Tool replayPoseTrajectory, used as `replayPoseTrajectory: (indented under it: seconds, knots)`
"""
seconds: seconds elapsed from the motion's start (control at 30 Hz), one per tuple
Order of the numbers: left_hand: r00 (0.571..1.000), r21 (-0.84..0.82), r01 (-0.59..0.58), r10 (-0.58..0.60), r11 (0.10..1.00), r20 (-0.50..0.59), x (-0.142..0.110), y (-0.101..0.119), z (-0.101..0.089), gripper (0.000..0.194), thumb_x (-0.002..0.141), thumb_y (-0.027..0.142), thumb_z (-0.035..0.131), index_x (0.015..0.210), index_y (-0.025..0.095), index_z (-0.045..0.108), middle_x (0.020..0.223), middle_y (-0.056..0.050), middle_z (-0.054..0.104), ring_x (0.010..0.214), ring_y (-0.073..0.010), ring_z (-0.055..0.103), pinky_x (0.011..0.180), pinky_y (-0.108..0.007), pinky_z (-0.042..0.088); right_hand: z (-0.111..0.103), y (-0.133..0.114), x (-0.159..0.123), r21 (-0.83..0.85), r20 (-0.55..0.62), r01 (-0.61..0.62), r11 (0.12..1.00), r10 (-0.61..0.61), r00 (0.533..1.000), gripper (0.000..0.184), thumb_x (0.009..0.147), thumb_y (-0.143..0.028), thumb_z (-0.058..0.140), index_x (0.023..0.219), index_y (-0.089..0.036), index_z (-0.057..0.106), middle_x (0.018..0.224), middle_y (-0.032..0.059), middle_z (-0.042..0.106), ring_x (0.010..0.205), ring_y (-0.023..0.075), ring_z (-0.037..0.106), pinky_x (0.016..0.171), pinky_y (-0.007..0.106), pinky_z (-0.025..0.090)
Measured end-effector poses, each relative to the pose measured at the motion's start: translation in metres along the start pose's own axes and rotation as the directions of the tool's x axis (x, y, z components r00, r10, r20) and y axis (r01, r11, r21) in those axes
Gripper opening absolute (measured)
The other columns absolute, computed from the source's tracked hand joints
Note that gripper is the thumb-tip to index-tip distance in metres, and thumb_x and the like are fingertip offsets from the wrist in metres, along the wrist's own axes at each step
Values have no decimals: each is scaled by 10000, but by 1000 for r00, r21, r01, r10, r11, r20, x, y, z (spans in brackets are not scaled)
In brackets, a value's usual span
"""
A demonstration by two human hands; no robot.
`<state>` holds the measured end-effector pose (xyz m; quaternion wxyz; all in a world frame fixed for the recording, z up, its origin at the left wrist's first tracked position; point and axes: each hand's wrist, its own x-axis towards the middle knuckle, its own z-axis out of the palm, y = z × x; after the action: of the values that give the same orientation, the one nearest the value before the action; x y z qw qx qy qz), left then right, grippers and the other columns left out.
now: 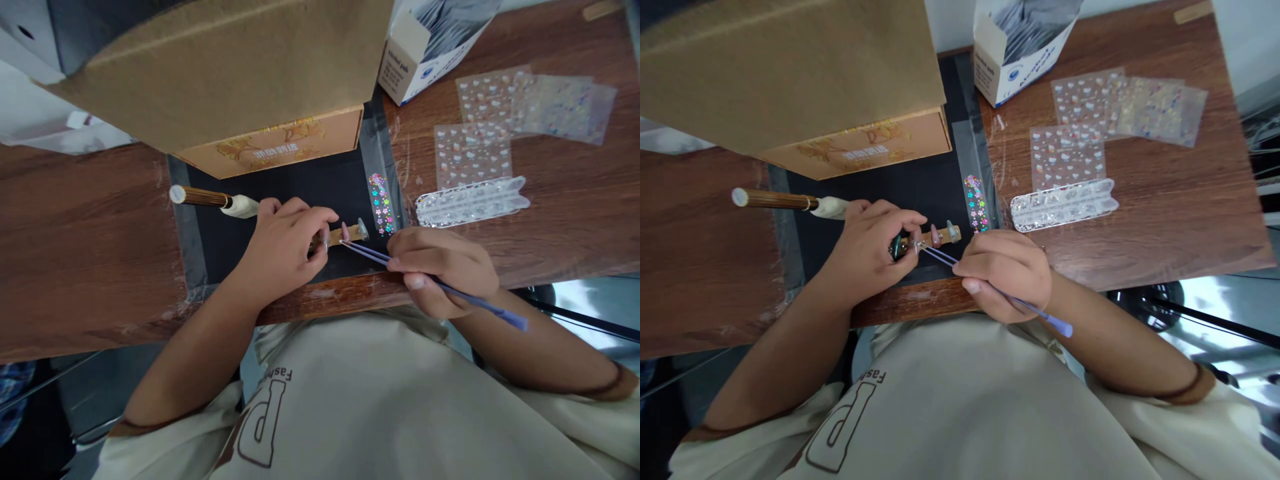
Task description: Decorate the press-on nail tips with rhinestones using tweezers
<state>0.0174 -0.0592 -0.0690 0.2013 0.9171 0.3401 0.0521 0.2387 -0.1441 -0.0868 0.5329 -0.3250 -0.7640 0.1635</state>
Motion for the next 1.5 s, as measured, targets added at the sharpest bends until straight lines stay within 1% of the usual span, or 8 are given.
replayPoseTrajectory:
  seconds: [0.33, 0.57, 0.7, 0.8, 0.93, 1.03, 1.3, 1.5]
  knots:
    - [998, 22, -20, 21, 1000, -52, -4, -1, 3, 290, 866, 179, 537, 1148, 231, 579, 924, -1, 747, 933, -228, 632, 883, -440, 326, 1, 1, -1, -12, -1, 0, 1000, 0, 1000, 135, 914, -164, 513, 983, -178, 628, 740, 48, 644, 652, 159, 631, 591, 296, 587]
    - [997, 4, 2, -2, 1000, -80, -4, 0, 5, 308, 834, 170, 563, 1134, 232, 591, 841, 12, 733, 924, -232, 629, 882, -445, 336, 2, 0, -1, 13, -2, 11, 1000, -11, 1000, 134, 893, -128, 529, 985, -142, 625, 743, 66, 632, 662, 167, 618, 581, 308, 575]
    - [997, -19, 23, -24, 1000, -75, -3, 0, 5, 340, 816, 159, 588, 1150, 224, 589, 960, -14, 751, 1005, -245, 626, 902, -452, 348, 2, 1, 0, 9, -3, 21, 1000, -21, 1000, 146, 895, -122, 523, 996, -148, 625, 756, 64, 637, 656, 163, 609, 583, 309, 577]
    - [999, -58, 6, -9, 998, -50, -2, -1, 4, 350, 838, 162, 579, 1182, 224, 585, 1044, -15, 756, 1041, -240, 627, 910, -443, 337, 2, 1, 0, 13, -1, 28, 1000, -28, 1000, 149, 886, -112, 532, 997, -139, 626, 760, 68, 634, 655, 166, 609, 586, 311, 574]
    - [999, -114, -6, 1, 994, -41, -1, -2, 3, 313, 867, 163, 553, 1172, 219, 600, 948, 10, 758, 1002, -223, 638, 903, -422, 323, 1, 0, -1, 15, 16, 3, 1000, -3, 1000, 147, 886, -113, 536, 998, -144, 625, 769, 61, 628, 660, 162, 615, 589, 301, 564]
    - [999, -136, 1, -7, 991, -41, 0, -2, 3, 311, 850, 173, 574, 1155, 220, 610, 909, 23, 756, 981, -217, 638, 898, -412, 313, 0, -2, -1, 1, 35, -21, 1000, 21, 999, 143, 896, -109, 520, 995, -137, 620, 774, 68, 632, 672, 164, 617, 600, 303, 559]
    - [998, -113, 13, -19, 993, -55, 1, 0, 8, 332, 803, 186, 593, 1133, 225, 614, 800, 34, 712, 921, -214, 619, 887, -415, 301, -1, -1, -1, 4, 43, -8, 1000, 8, 999, 146, 889, -103, 520, 996, -137, 613, 778, 73, 639, 673, 166, 612, 604, 313, 568]
    - [997, -108, -14, 6, 994, -77, 1, -1, 9, 358, 800, 179, 612, 1156, 219, 602, 958, 10, 744, 1011, -222, 612, 905, -414, 312, -2, -3, -2, -18, 34, -34, 999, 35, 999, 146, 911, -114, 502, 998, -159, 611, 777, 63, 645, 678, 159, 620, 621, 305, 572]
